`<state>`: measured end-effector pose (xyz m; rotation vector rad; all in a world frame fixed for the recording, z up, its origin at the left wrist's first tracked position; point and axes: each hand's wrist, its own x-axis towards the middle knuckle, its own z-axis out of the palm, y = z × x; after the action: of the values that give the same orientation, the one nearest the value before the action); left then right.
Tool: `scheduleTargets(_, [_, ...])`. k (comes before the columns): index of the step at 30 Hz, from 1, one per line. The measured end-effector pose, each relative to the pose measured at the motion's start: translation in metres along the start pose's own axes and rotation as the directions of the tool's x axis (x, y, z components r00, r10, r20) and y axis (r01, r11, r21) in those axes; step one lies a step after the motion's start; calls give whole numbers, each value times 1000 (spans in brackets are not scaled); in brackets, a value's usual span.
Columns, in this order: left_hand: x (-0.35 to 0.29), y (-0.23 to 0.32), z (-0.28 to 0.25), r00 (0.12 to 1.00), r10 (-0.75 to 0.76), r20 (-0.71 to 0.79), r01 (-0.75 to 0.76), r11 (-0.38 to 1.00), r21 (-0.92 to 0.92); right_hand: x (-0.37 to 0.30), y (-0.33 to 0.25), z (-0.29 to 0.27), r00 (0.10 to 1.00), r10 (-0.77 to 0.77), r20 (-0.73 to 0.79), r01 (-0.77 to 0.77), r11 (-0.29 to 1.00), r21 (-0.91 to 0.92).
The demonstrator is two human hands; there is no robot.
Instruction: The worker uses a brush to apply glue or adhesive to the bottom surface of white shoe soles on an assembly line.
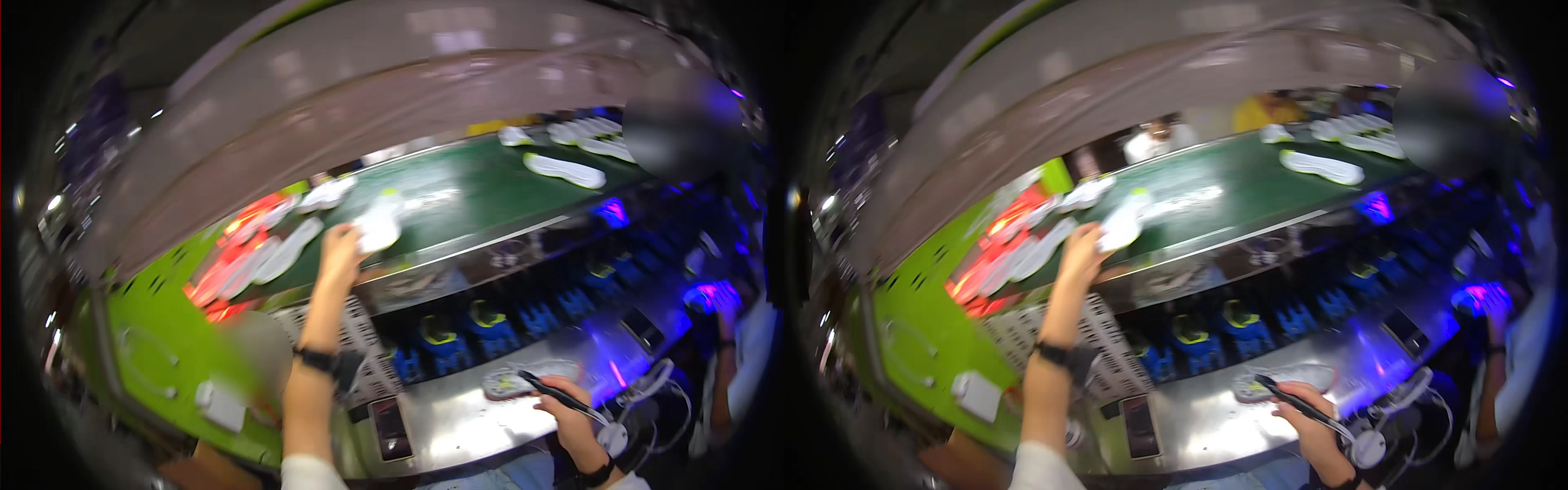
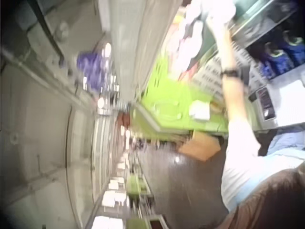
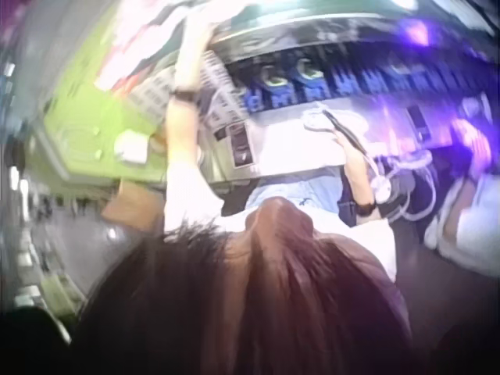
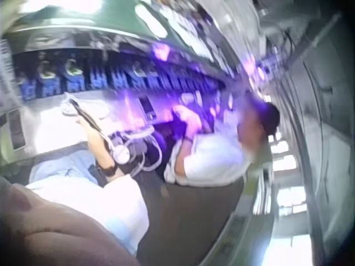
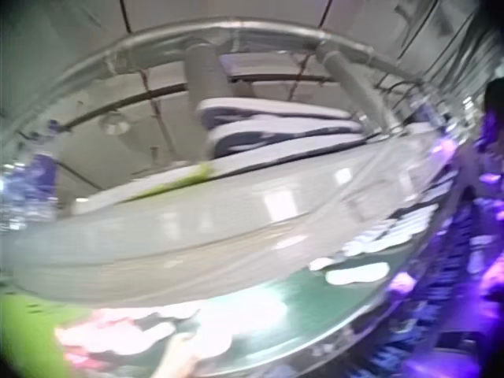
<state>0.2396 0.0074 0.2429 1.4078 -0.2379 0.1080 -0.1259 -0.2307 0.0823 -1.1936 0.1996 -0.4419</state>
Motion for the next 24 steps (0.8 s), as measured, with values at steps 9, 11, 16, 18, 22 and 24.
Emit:
scheduleTargets(9, [-245, -137, -34, 304, -34, 952, 877, -381, -293, -21, -28, 6, 918, 105, 384, -20, 976, -218])
scheduleTargets(11, [-301, -208, -10, 586, -217, 781, 804, 279, -525, -23, -18, 12, 797, 131, 590, 123, 921, -370])
scheduleTargets(16, [-365, -235, 17, 603, -329, 727, 796, 180, -578, -12, 40, 8, 903, -256, 344, 409, 760, -506])
scheduleTargets(18, [-366, -260, 25, 656, -464, 595, 747, 283, -602, -34, 48, 14, 804, -267, 532, 513, 762, -394])
scheduleTargets(22, [-364, -219, 31, 562, -292, 774, 807, -11, -590, -18, 28, 11, 952, -101, 288, 229, 861, -454])
scheduleTargets(24, [-361, -245, 19, 520, -628, 579, 673, -116, -731, -26, 38, 19, 845, -252, 472, 480, 748, -459])
